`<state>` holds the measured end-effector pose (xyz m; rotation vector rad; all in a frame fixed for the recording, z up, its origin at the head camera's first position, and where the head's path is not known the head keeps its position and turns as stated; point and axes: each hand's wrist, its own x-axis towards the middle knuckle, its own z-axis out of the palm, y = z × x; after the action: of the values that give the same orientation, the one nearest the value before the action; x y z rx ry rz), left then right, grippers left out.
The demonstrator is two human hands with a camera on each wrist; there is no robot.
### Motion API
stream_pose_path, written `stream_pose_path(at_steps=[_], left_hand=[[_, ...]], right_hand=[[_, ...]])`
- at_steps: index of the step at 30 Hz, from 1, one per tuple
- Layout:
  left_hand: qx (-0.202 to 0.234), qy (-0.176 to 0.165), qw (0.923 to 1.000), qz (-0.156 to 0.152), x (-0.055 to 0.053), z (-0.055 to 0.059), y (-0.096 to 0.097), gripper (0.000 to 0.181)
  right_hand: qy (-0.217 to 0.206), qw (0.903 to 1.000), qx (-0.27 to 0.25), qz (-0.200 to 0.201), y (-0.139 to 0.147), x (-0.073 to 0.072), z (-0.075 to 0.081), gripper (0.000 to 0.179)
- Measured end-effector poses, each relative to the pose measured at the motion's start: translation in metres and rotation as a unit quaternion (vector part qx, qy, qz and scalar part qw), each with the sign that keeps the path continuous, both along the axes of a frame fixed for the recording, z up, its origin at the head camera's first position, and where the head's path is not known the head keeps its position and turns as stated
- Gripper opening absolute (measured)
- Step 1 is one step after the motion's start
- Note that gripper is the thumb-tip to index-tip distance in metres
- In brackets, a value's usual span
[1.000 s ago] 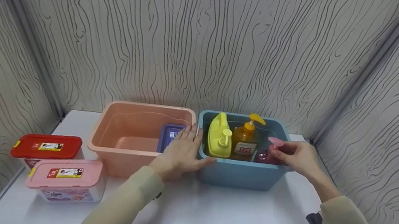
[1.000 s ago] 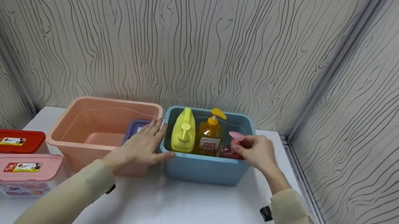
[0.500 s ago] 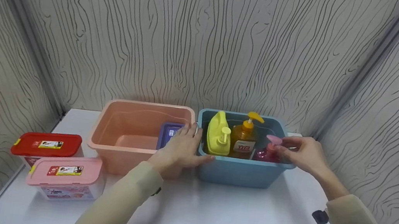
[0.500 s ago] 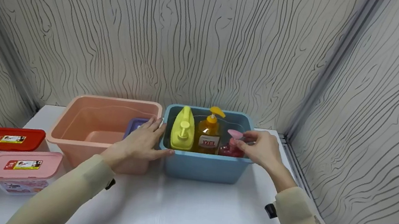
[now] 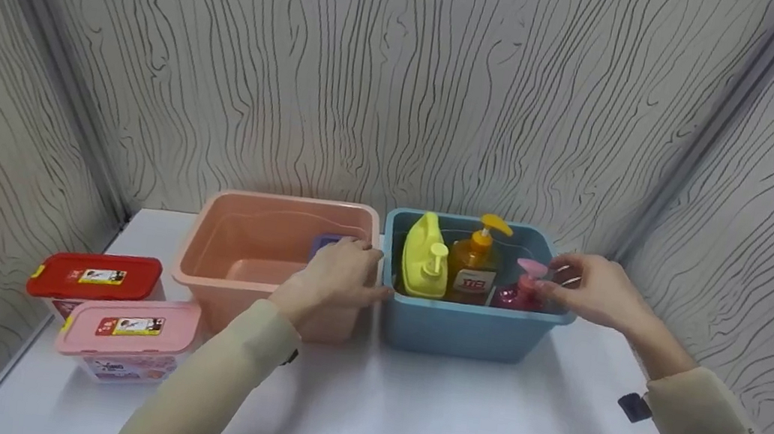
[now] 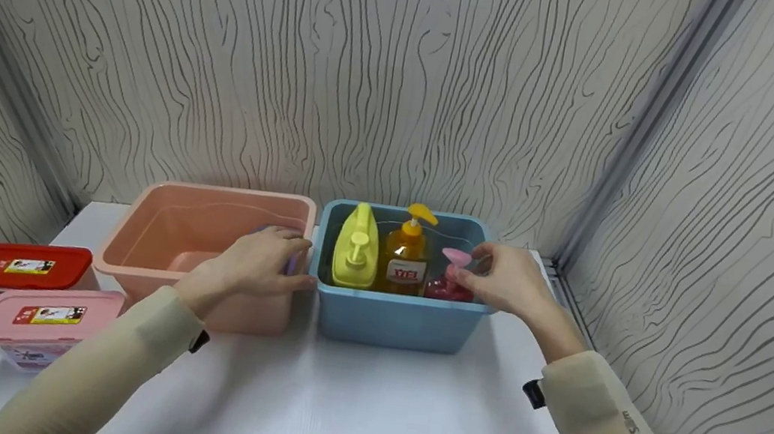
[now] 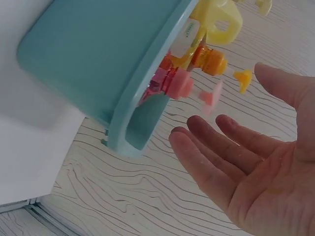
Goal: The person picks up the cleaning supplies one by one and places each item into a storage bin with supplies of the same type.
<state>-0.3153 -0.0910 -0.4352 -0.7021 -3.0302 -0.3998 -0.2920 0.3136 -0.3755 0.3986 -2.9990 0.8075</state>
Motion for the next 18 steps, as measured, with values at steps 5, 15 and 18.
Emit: stream_pose_path(at_steps=[5,15,18], left_hand=[[0.010,0.013,0.9999,0.003,0.002,0.006,-0.010,0.037],[0.006,0.026,0.9995,0.018,0.007,0.013,-0.026,0.055],[-0.008,0.031,0.9993,0.019,0.010,0.015,-0.033,0.054]], right_hand=[[0.026,0.9996,0.007,0.004,-0.005,0.001,0.010,0.055],[0.030,0.9990,0.001,0.033,-0.027,0.006,0.018,0.059],[0.018,0.9989,-0.009,0.042,-0.036,0.009,0.020,0.055]])
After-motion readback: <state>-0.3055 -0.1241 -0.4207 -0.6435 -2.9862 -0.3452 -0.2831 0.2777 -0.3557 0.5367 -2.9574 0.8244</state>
